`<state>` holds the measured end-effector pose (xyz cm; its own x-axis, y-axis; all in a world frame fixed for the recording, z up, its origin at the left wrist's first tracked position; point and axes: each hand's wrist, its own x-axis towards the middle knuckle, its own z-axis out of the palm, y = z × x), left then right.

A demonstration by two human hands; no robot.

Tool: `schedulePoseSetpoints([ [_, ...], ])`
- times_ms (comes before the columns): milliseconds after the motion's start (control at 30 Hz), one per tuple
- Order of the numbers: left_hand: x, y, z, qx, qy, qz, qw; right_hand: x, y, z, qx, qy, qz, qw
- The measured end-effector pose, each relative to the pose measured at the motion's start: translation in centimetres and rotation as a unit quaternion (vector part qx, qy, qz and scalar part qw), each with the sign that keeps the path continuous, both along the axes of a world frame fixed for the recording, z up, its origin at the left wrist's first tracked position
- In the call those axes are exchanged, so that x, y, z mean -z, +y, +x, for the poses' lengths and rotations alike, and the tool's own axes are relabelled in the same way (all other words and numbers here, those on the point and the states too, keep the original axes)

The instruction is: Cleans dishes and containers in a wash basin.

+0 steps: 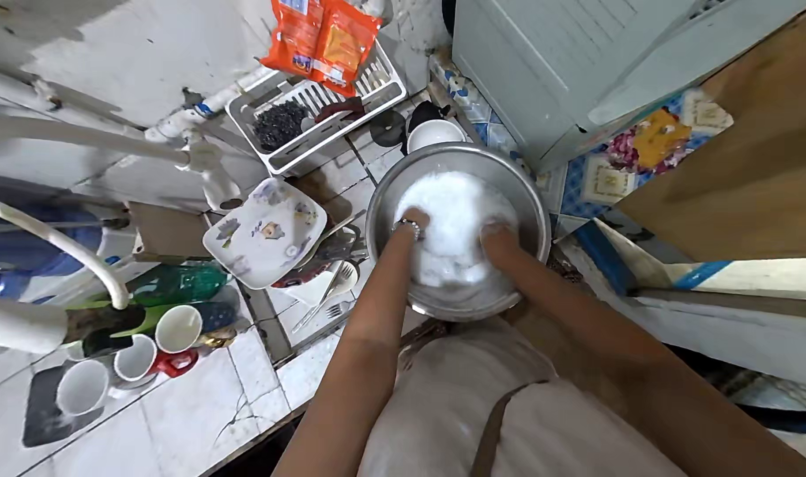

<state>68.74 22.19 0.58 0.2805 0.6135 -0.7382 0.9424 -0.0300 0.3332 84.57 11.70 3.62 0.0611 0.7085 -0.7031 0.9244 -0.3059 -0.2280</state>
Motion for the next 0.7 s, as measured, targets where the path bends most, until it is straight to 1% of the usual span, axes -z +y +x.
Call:
schedulePoseSetpoints([
  [133,0.1,-0.6,0.2,-0.016,0.021,0.006,1.000,1.0,0.5,0.3,0.031,0.024,0.058,0.998],
  [200,0.4,-1.0,0.9,-0.023,0.035,0.015,0.999,0.9,0.3,0.0,0.027,0.034,0.054,0.998],
  [233,0.5,-1.1,1.2,-0.002,0.051,0.015,0.999,0.8,0.2,-0.2,0.013,0.027,0.044,0.999],
  [333,0.8,-1.0,1.9,0.109,0.115,0.018,0.987,-0.4,0.3,-0.6,-0.030,-0.018,-0.009,0.999],
  [400,0.9,-0.7,2.0,0.133,0.120,0.014,0.984,-0.4,0.4,-0.2,-0.015,-0.022,0.002,1.000],
  [500,1.2,-0.1,1.8,0.105,0.089,0.016,0.990,0.2,0.8,-0.2,0.032,-0.037,0.038,0.998],
  [533,1.1,-0.1,1.7,0.094,0.079,0.014,0.992,0.6,0.7,-0.3,0.031,-0.030,0.036,0.998],
  [600,0.9,-0.3,1.5,0.063,0.049,0.007,0.997,1.2,0.5,-0.9,-0.003,-0.006,0.005,1.000],
  [700,1.2,-0.5,0.9,-0.057,-0.033,0.011,0.998,1.0,1.8,-2.2,-0.033,0.009,-0.029,0.999],
])
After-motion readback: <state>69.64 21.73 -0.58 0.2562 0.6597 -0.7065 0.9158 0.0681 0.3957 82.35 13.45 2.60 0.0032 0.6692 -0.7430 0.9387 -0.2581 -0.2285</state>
